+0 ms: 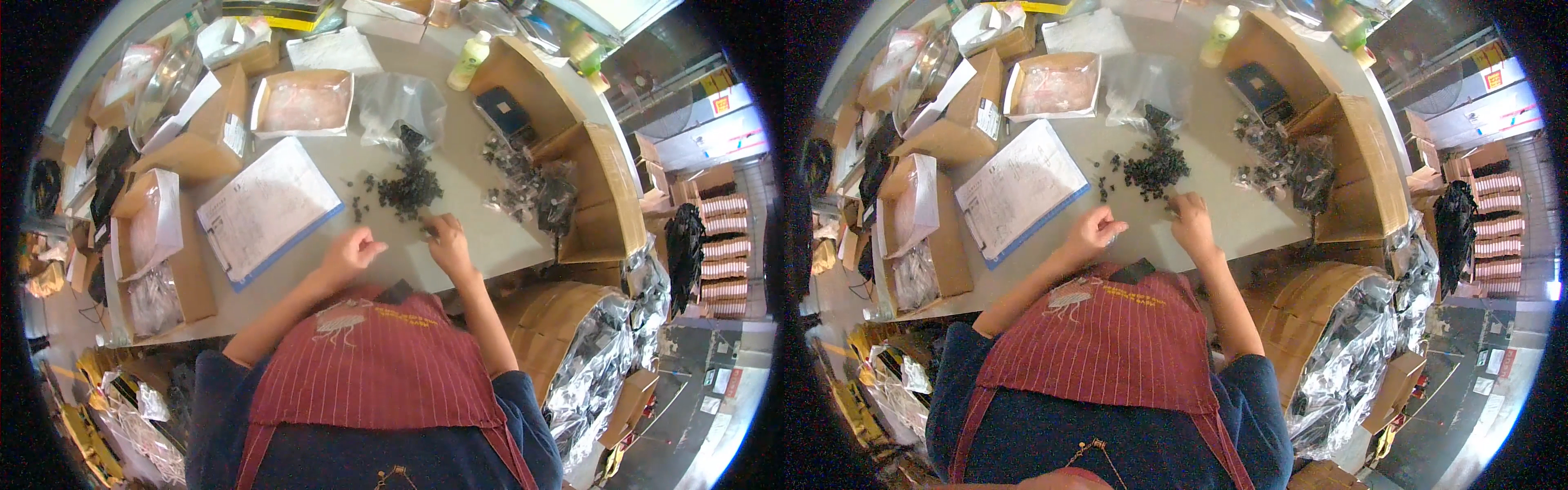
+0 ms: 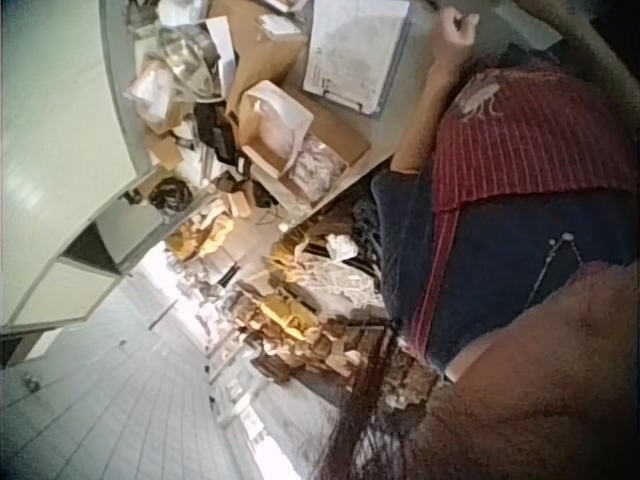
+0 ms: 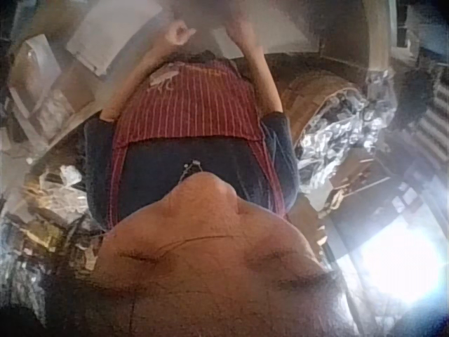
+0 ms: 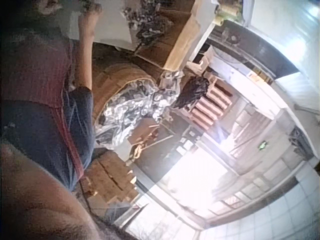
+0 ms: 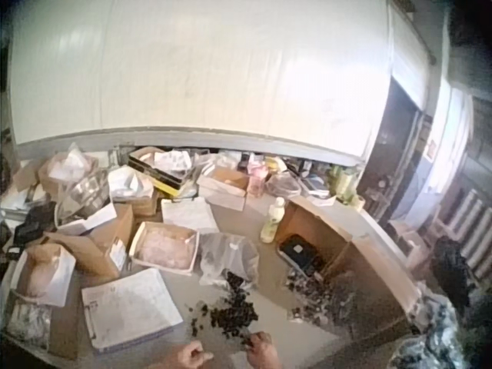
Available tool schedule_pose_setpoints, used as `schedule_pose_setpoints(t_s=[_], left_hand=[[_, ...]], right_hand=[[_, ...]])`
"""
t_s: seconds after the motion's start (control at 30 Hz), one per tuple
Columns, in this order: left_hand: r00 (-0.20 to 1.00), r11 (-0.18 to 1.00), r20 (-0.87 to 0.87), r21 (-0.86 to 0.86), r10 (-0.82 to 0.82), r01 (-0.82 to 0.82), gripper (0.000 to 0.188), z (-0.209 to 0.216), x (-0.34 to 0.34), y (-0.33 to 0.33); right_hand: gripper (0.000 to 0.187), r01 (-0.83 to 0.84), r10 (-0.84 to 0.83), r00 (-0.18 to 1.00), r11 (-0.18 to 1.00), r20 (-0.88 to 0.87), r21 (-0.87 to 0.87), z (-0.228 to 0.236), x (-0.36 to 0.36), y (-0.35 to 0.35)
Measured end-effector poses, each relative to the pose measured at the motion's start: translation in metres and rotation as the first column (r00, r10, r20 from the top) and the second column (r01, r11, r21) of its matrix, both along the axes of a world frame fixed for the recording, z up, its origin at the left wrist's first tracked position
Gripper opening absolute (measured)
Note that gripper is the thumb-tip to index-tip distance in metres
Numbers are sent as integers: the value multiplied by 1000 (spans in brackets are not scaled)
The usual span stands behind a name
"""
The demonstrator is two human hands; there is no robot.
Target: The person sorts small black plastic components by hand from a pile on a workbench, placing them into small plastic bags.
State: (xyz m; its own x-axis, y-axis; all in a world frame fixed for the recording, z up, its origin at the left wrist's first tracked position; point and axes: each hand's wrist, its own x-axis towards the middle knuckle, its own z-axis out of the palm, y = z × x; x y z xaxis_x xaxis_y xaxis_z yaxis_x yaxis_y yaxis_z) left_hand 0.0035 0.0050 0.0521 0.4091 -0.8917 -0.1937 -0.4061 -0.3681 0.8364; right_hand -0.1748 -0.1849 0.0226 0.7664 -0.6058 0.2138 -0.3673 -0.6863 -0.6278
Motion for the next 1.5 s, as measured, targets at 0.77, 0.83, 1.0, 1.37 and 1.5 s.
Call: schedule_pose_setpoints(t_s=[0.77, 0.83, 1.0, 1.37, 1.5], left_hand=[[920, 870, 391, -457, 12, 182, 37, 2, -15, -13], [921, 876, 389, -449, 11, 179, 37, -4, -15, -13], [952, 898, 307, -415, -15, 148, 37, -6, -16, -11], [963, 864, 260, -466, -72, 190, 35, -43, -5, -14], [987, 969, 161, -239, -23, 62, 39, -43, -15, -15]], right_hand=[[19, -269, 246, 908, 963, 339, 22, 85, 12, 55], [21, -297, 279, 900, 955, 336, 3, 86, 13, 57], [39, -346, 346, 906, 937, 243, -41, 81, 9, 52], [47, -416, 421, 906, 904, 38, -93, 66, 11, 65], [43, -178, 170, 981, 980, 95, 84, 28, 11, 34]])
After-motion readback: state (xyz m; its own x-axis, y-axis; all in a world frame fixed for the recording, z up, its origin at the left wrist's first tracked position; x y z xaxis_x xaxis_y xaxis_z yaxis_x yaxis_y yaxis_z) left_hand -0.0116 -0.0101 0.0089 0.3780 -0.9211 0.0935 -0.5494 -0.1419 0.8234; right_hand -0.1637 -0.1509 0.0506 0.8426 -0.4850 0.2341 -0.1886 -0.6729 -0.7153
